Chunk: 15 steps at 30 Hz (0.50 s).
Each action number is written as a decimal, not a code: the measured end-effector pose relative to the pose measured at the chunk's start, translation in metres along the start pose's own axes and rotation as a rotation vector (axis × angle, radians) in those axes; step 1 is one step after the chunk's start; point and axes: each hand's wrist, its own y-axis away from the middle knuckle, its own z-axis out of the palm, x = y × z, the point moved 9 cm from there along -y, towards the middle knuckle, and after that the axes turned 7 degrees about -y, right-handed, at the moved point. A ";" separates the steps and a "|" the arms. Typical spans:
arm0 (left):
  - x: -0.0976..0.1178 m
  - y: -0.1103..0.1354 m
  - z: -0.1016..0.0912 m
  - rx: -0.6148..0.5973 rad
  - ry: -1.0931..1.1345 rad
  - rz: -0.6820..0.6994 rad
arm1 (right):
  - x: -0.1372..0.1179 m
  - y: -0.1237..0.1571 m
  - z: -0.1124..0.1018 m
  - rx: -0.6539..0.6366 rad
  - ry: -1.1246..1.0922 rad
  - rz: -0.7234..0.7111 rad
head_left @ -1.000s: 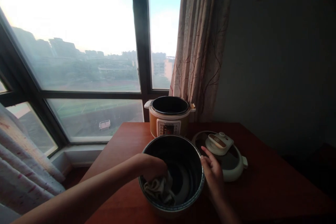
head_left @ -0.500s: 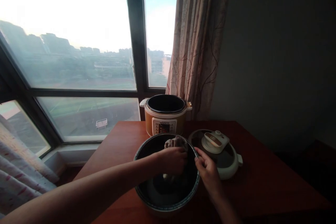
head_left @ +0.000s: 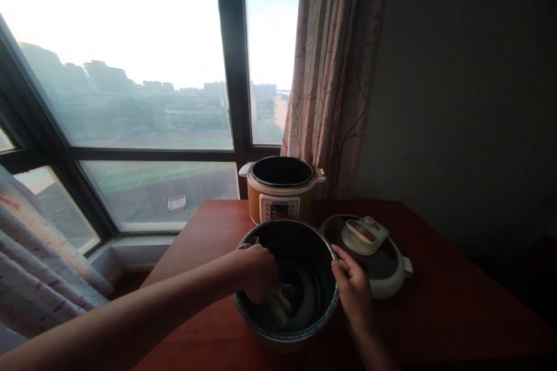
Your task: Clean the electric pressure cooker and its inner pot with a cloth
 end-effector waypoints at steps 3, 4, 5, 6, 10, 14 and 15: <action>0.013 -0.002 0.002 -0.183 0.102 0.122 | 0.001 0.001 0.000 0.010 -0.001 -0.008; 0.017 -0.006 0.002 -0.210 0.186 0.143 | 0.001 0.002 0.001 0.012 -0.005 -0.010; 0.021 -0.011 0.004 -0.228 0.293 0.153 | 0.001 0.003 0.001 0.012 -0.012 -0.012; 0.024 -0.016 0.005 -0.244 0.409 0.149 | 0.001 0.003 0.002 0.012 -0.019 -0.012; 0.033 -0.034 0.013 -0.248 0.815 0.033 | 0.003 0.003 0.003 0.014 -0.038 -0.020; 0.031 -0.049 0.021 -0.128 1.266 -0.245 | 0.005 0.002 0.002 -0.009 -0.053 -0.024; 0.029 -0.053 0.021 -0.052 1.375 -0.290 | 0.006 0.002 0.002 -0.017 -0.052 -0.024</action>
